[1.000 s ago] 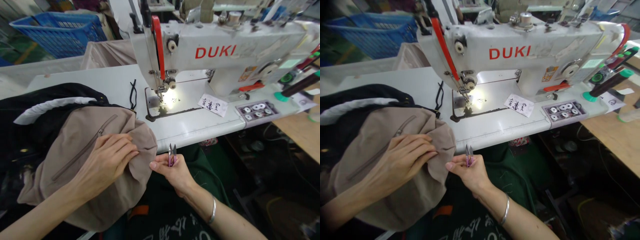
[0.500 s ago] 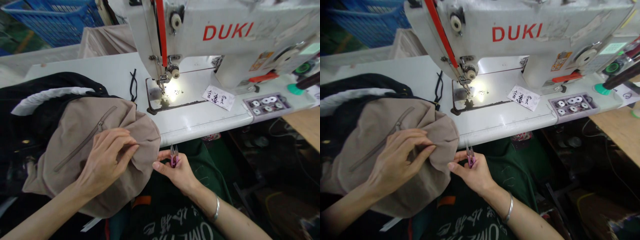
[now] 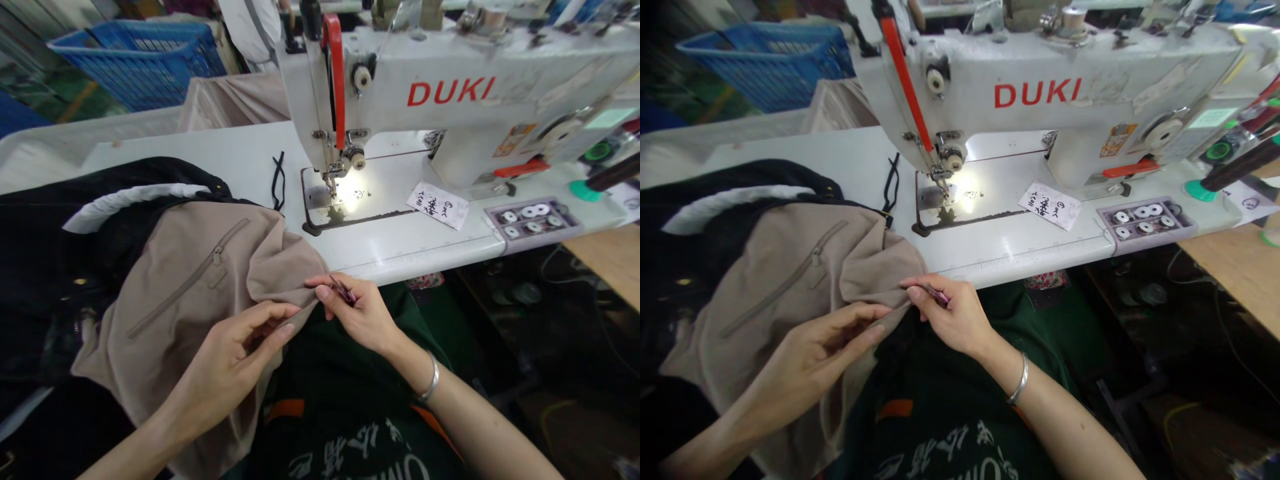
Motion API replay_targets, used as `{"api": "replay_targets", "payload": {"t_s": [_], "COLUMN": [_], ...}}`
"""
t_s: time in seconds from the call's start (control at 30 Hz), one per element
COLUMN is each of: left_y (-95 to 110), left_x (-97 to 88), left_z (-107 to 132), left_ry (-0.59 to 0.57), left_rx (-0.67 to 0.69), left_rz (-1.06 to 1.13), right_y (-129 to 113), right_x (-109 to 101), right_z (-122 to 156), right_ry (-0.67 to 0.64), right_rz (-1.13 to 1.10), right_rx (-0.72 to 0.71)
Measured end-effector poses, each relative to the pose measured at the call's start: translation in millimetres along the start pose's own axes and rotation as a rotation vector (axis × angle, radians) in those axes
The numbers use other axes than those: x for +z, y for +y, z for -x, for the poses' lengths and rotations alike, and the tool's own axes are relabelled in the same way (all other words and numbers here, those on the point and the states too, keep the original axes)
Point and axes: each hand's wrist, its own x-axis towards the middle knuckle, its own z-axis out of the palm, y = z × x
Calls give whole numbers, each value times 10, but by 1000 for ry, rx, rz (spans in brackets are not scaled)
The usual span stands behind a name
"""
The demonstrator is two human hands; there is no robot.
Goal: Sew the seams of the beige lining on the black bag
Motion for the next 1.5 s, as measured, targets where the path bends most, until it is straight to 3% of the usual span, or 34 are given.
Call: {"api": "replay_targets", "payload": {"t_s": [0.1, 0.2, 0.3, 0.47, 0.63, 1.5], "left_y": [55, 95, 122, 149, 161, 146], "left_x": [-59, -49, -22, 17, 52, 34], "left_z": [-38, -58, -59, -48, -39, -46], "left_ry": [-3, -13, -22, -1, 81, 112], "left_rx": [-79, -112, -116, -72, 56, 77], "left_rz": [98, 154, 205, 176, 30, 25], "right_y": [-26, -76, -169, -315, -351, -342], "right_x": [-49, -67, -129, -246, -249, -183], "right_z": [-118, -112, -3, 157, 179, 191], "right_ry": [-41, 42, 69, -22, -13, 41], "right_rz": [79, 126, 308, 698, 908, 906], "right_rx": [-36, -42, -83, -232, -363, -418]}}
